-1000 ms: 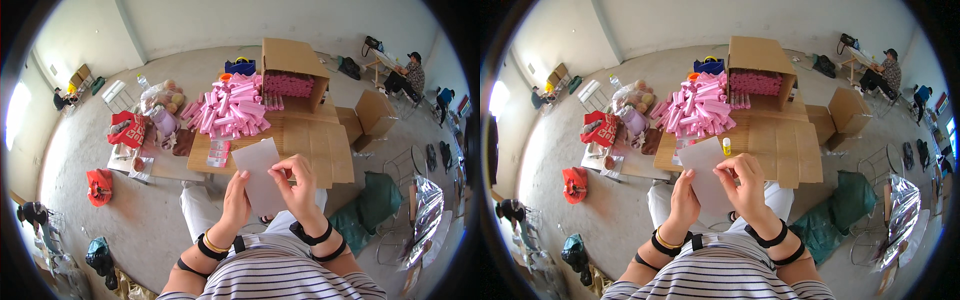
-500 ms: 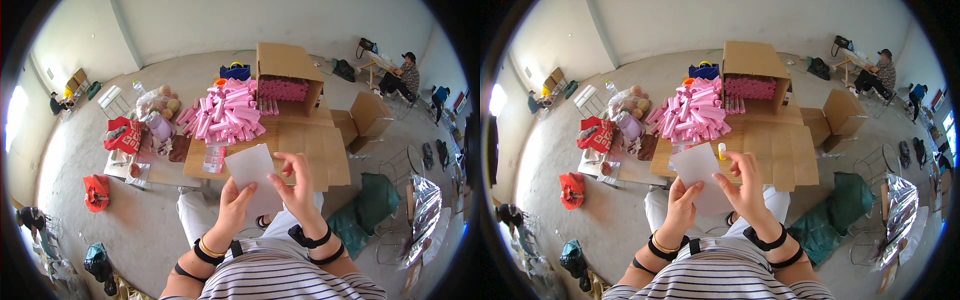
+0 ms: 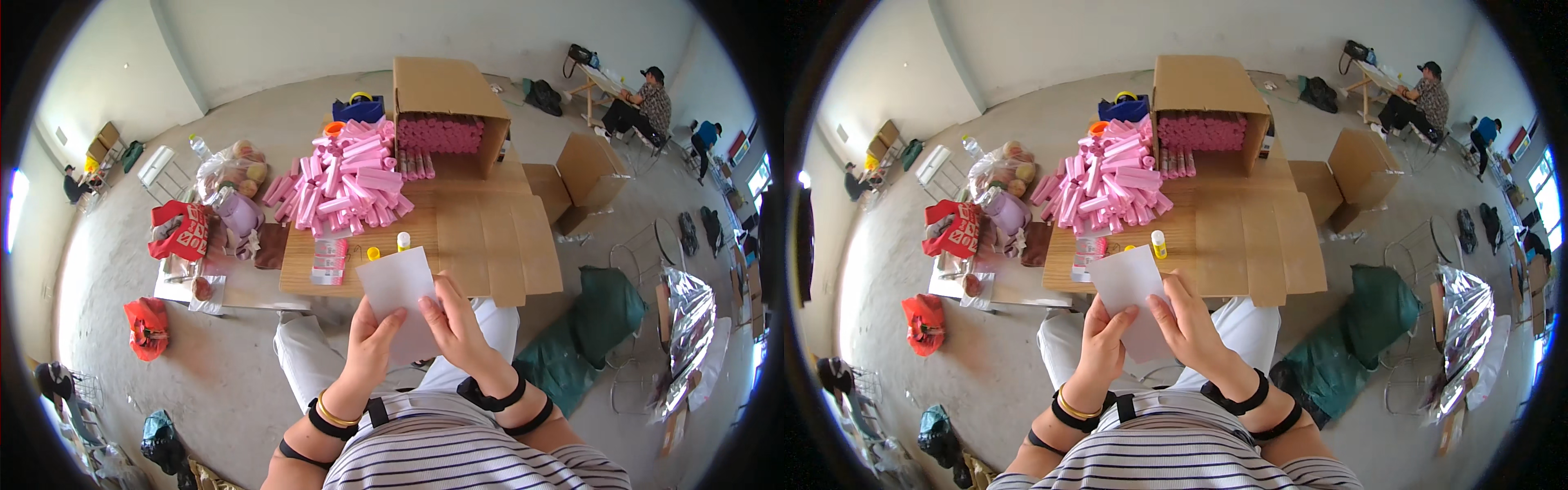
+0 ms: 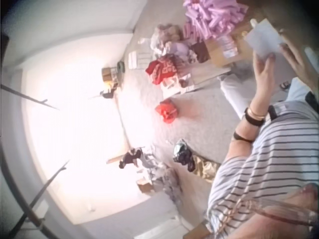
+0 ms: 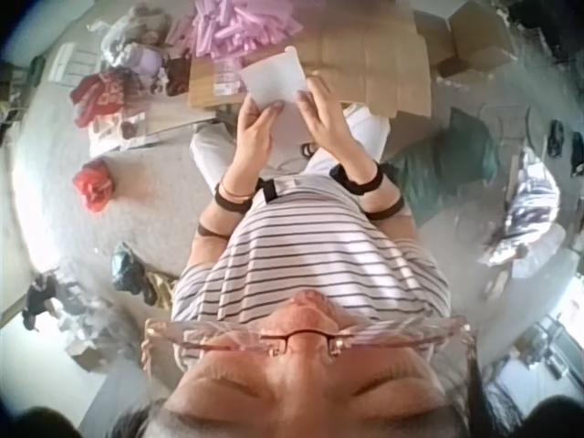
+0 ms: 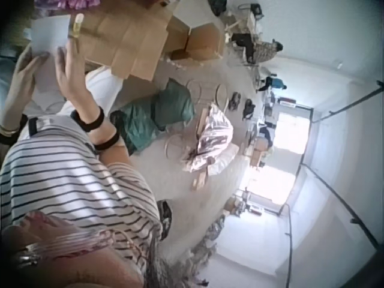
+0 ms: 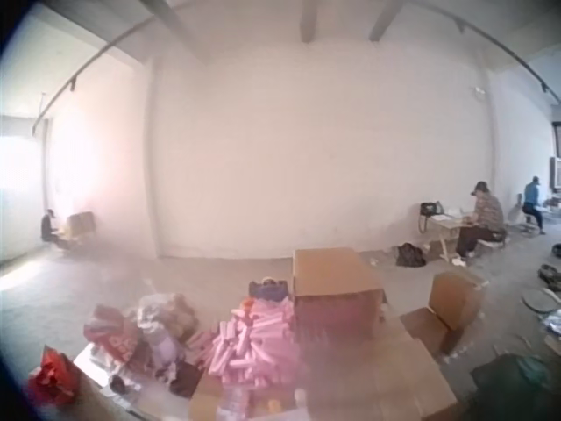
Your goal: Applying labels to small pink tubes using glue and organizing them in a cardboard box.
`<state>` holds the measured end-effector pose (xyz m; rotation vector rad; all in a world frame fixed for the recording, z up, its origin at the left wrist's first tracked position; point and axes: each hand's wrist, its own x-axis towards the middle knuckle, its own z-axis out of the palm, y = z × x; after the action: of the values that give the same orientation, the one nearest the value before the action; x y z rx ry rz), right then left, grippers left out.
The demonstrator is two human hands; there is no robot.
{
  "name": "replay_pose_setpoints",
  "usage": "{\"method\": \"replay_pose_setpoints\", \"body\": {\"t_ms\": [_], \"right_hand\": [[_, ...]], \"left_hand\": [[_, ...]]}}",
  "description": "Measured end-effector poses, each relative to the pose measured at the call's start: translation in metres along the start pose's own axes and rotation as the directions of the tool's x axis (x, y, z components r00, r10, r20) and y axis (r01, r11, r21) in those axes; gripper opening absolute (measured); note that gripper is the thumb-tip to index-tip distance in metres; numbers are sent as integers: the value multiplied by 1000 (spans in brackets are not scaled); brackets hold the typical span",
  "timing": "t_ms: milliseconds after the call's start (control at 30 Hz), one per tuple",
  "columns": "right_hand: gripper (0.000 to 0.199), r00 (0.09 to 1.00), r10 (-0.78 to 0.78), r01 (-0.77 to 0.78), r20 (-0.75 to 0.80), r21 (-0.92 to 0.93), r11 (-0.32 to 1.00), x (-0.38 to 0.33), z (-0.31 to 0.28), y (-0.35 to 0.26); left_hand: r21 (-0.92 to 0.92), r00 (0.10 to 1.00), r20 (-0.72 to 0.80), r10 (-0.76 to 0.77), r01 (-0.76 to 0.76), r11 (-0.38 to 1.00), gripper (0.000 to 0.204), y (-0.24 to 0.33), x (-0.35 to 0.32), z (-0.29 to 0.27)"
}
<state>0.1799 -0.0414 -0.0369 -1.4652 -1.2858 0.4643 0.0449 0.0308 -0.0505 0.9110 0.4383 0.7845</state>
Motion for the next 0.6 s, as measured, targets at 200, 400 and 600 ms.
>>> {"method": "replay_pose_setpoints", "body": {"t_ms": [200, 400, 600], "right_hand": [[29, 979, 204, -197, -9, 220, 955, -18, -8, 49], [12, 818, 557, -545, 145, 506, 668, -62, 0, 130], [10, 760, 645, -549, -77, 456, 701, -74, -7, 182]], "left_hand": [[76, 993, -42, -108, 111, 991, 35, -31, 15, -19], [153, 959, -73, -274, 282, 947, 37, -95, 31, -40], [183, 897, -48, -439, 440, 879, 43, -145, 65, -36]]}}
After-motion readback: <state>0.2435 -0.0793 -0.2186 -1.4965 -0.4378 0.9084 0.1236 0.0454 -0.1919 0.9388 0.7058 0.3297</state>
